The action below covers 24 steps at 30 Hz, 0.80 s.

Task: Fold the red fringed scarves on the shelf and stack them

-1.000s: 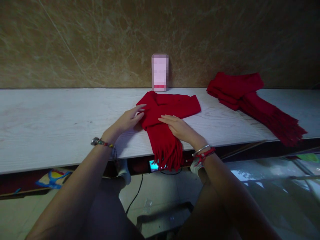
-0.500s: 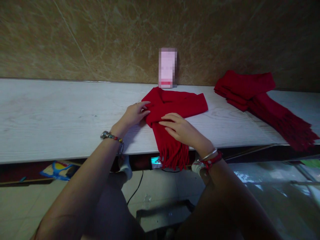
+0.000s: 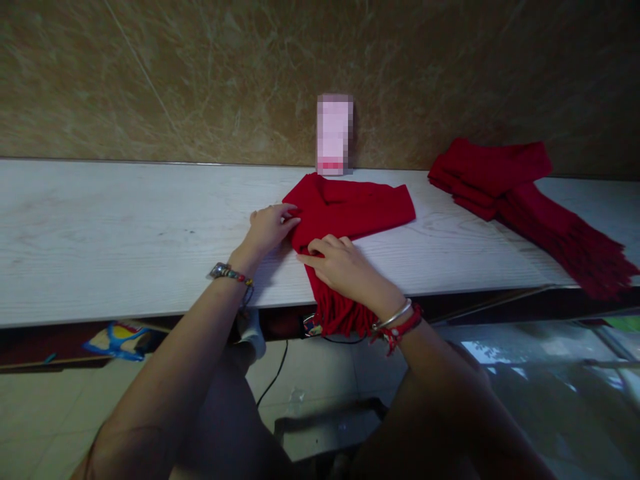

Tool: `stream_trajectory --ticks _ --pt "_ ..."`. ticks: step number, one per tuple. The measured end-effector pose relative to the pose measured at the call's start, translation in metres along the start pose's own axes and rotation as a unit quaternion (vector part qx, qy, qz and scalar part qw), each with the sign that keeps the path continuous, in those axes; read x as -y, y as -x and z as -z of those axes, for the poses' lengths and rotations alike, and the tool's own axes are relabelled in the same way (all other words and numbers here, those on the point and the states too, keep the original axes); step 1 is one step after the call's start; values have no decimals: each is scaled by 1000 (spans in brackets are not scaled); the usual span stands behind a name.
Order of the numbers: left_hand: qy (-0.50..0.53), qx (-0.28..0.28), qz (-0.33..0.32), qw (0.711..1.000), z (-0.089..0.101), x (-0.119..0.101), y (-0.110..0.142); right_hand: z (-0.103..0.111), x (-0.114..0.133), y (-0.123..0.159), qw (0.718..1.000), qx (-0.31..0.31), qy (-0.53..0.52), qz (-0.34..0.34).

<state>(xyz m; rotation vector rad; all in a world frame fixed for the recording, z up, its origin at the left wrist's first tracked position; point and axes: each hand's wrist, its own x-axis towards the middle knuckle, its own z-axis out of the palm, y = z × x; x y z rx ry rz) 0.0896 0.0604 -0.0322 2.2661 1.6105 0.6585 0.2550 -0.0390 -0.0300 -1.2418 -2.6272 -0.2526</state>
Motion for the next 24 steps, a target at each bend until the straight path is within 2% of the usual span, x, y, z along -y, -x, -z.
stream_trajectory --ticks 6,10,13,16,19,21,24 --pt "-63 20 -16 998 4 -14 11 4 -7 5 993 -39 -109 20" --pt "-74 40 -30 996 5 -13 16 8 -18 13 983 -103 -134 -70" --pt "-89 67 -21 994 5 -9 18 7 -23 20 985 -71 -123 -99" --pt "-110 91 -4 990 4 -8 20 2 -25 28 990 -27 -113 -76" --pt "-120 102 9 988 4 -9 25 -1 -24 33 991 -16 -114 -66" --pt "-123 98 -7 988 4 -11 29 -1 -24 35 990 -10 -122 -65" --pt "-134 119 -71 981 4 -13 33 2 -27 38 987 7 -143 -66"
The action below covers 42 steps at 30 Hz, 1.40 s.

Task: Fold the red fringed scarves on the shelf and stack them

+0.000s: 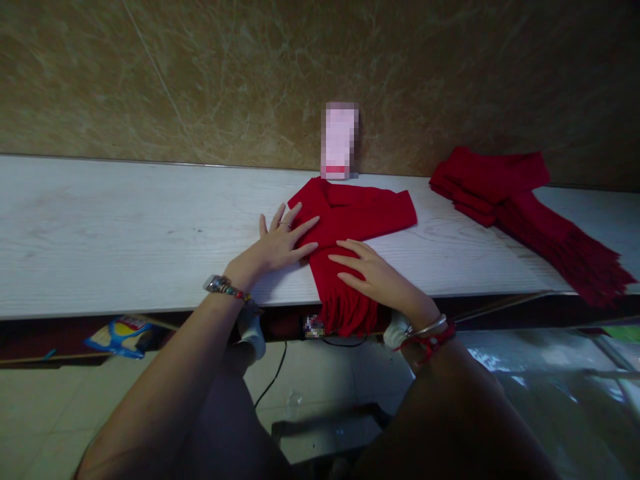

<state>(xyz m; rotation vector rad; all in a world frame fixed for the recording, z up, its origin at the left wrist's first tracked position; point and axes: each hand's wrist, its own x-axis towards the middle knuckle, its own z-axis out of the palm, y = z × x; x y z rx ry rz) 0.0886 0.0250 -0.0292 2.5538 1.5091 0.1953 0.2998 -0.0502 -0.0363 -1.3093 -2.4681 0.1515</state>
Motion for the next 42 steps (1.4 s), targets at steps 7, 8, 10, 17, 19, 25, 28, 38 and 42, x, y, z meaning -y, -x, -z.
stream_trajectory --ticks 7,8,10,17,19,25,28,38,42 --pt "-12 48 -42 998 -2 1 1 24 -25 20 997 55 -57 10" --pt "-14 45 -43 998 -1 0 1 26 -28 22 997 50 -62 10" --pt "-19 34 -54 998 2 -1 2 29 -32 23 998 15 -65 -3" --pt "-20 23 -34 999 7 -9 3 14 -23 -13 991 -101 -49 -76" --pt "-21 39 -11 999 5 -9 3 5 -21 -22 993 -55 -42 -91" --pt "-30 64 -39 997 3 -5 6 -14 -35 -25 995 10 -15 -102" --pt "-28 58 -44 997 2 -4 9 -17 -43 -21 996 -25 -9 -86" --pt "-12 -96 -72 993 -2 -26 14 -11 -47 -25 990 -93 86 -58" --pt "-24 -143 -71 987 0 -28 10 -4 -50 -27 990 -81 101 -56"
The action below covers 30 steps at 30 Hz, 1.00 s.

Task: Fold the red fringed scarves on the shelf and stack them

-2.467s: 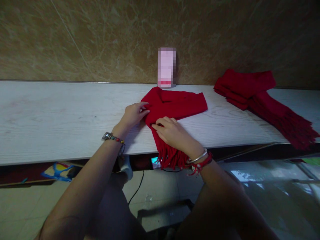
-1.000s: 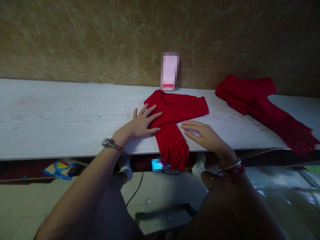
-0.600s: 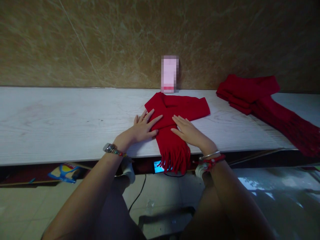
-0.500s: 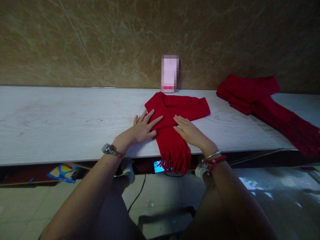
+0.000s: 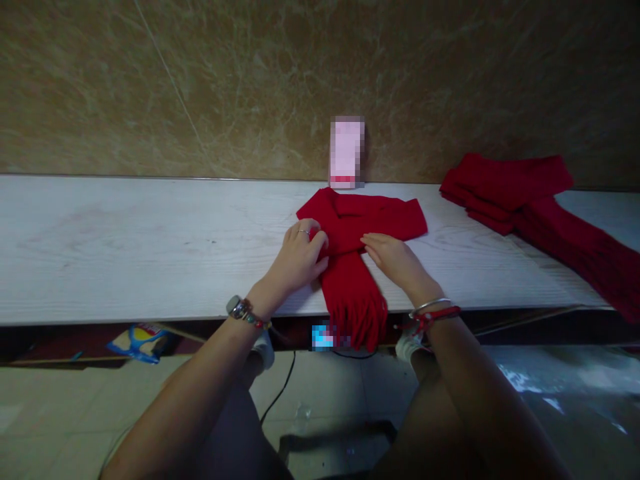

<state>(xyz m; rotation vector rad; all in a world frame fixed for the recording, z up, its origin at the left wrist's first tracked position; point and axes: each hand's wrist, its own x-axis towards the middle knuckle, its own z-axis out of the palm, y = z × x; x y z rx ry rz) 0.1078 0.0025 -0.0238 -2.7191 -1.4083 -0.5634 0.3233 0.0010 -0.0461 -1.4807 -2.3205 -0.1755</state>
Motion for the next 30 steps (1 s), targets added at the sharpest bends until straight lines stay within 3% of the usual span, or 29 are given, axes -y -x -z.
stream_trajectory --ticks 4,10,17,25,30 --pt "-34 -18 -25 999 7 4 0 4 -1 -1 1000 -8 2 -11" --pt "-53 -43 -69 995 15 1 2 7 -3 -2 997 -70 4 -25" --pt "27 -4 32 999 -12 6 5 4 -4 3 999 -27 12 -40" --pt "32 109 130 985 4 7 6 7 -7 -1 998 -6 -4 -65" --pt "65 85 133 985 2 7 3 4 -8 0 997 -17 -8 -79"
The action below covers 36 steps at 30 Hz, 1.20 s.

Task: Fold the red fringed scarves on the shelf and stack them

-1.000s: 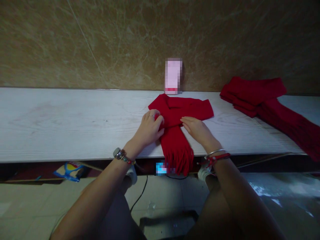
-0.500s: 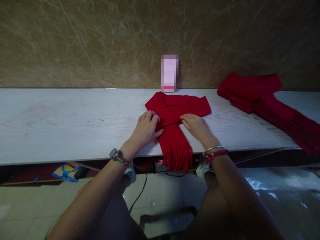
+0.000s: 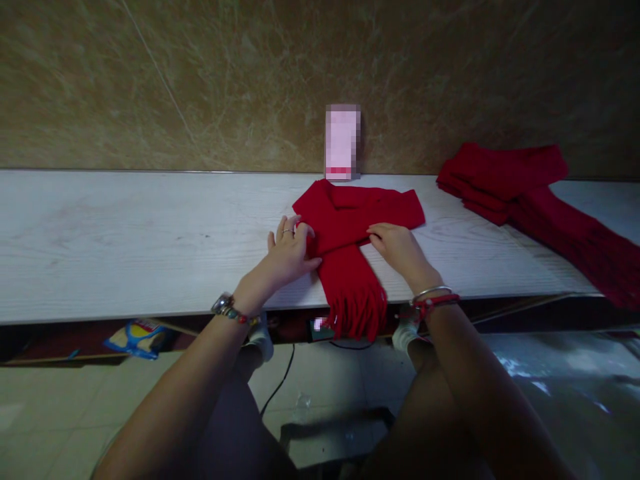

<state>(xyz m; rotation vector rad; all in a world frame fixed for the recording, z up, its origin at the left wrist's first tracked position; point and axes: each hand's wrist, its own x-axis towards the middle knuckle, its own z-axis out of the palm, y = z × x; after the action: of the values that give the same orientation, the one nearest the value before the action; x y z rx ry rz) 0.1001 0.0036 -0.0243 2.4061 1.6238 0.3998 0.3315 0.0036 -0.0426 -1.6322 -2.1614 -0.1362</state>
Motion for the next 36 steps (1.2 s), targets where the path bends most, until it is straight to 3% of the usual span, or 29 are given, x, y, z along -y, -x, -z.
stream_trajectory --ticks 3,6,8,11,16,23,28,31,36 --pt "38 5 -97 995 9 10 -3 0 4 2 999 -37 -32 23" --pt "75 22 -197 977 21 29 -12 7 24 7 992 -75 -74 65" --pt "76 1 -207 975 24 43 -21 14 47 12 991 -71 -87 78" --pt "58 -19 -190 980 17 59 -39 18 85 18 995 -6 -57 77" --pt "-15 -41 -191 981 0 63 -61 11 122 22 996 65 43 43" --pt "-78 -79 -186 976 1 52 -63 11 129 14 993 92 77 -12" --pt "-79 -103 -152 980 2 51 -61 5 121 12 1000 7 16 -14" --pt "-42 -122 -128 983 4 56 -60 -2 121 16 1000 -3 -12 23" --pt "-25 -89 -140 986 5 69 -58 -1 117 18 994 28 -82 72"
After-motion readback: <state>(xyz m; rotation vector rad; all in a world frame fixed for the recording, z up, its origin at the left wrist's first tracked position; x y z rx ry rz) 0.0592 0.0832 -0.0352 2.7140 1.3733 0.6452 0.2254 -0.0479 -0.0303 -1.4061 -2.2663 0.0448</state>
